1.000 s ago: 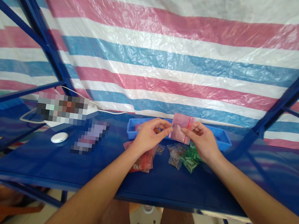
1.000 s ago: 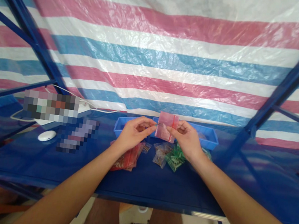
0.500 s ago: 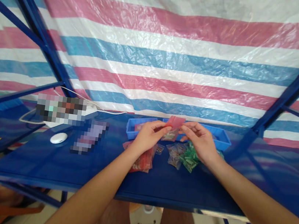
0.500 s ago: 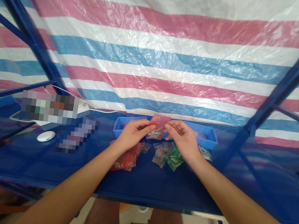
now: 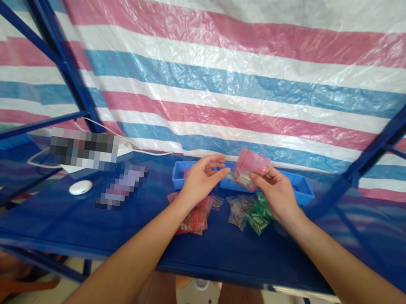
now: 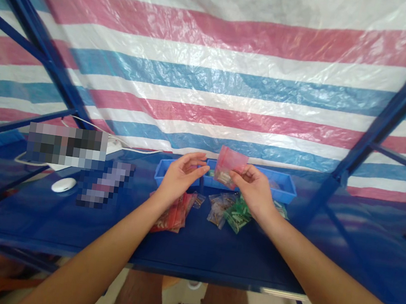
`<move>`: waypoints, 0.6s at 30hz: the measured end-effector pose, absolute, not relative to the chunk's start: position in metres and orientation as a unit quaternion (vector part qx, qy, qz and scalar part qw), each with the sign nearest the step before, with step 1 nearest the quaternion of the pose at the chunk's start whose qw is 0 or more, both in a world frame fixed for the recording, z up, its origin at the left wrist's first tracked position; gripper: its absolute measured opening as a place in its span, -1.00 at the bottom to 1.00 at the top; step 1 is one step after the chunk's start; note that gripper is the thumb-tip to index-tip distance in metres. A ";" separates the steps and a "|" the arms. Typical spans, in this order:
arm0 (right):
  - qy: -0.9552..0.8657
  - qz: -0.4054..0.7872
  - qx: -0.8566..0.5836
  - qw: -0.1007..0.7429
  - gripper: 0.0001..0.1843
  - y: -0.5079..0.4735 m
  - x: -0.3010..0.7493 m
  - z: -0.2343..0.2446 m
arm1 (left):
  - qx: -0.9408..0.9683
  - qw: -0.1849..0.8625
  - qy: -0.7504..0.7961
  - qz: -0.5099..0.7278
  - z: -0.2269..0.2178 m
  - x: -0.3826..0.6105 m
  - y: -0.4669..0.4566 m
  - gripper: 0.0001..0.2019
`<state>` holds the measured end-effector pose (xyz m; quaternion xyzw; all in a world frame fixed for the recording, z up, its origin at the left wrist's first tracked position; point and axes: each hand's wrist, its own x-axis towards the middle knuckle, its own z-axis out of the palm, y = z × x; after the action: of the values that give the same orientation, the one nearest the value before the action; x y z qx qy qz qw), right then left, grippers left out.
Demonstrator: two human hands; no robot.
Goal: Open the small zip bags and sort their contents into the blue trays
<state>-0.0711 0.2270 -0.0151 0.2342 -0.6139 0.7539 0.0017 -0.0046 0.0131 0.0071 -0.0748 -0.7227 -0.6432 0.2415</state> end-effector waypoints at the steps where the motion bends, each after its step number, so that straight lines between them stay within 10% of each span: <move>1: -0.611 0.758 0.229 0.016 -0.63 0.227 -0.072 -0.016 | -0.075 0.239 -0.731 -0.635 0.007 -0.004 0.013 -0.53; 12: -0.603 0.720 0.320 -0.125 -0.63 0.228 -0.046 0.003 | -0.156 0.150 -0.816 -0.536 0.002 0.003 0.020 -0.64; 18: -0.627 0.725 0.284 0.019 -0.55 0.229 -0.062 -0.007 | -0.143 0.155 -0.783 -0.585 0.006 -0.001 0.012 -0.61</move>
<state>-0.0623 0.2285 -0.0073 0.2844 -0.6268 0.7252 0.0187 -0.0013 0.0121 0.0058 -0.1432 -0.7831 -0.5849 0.1552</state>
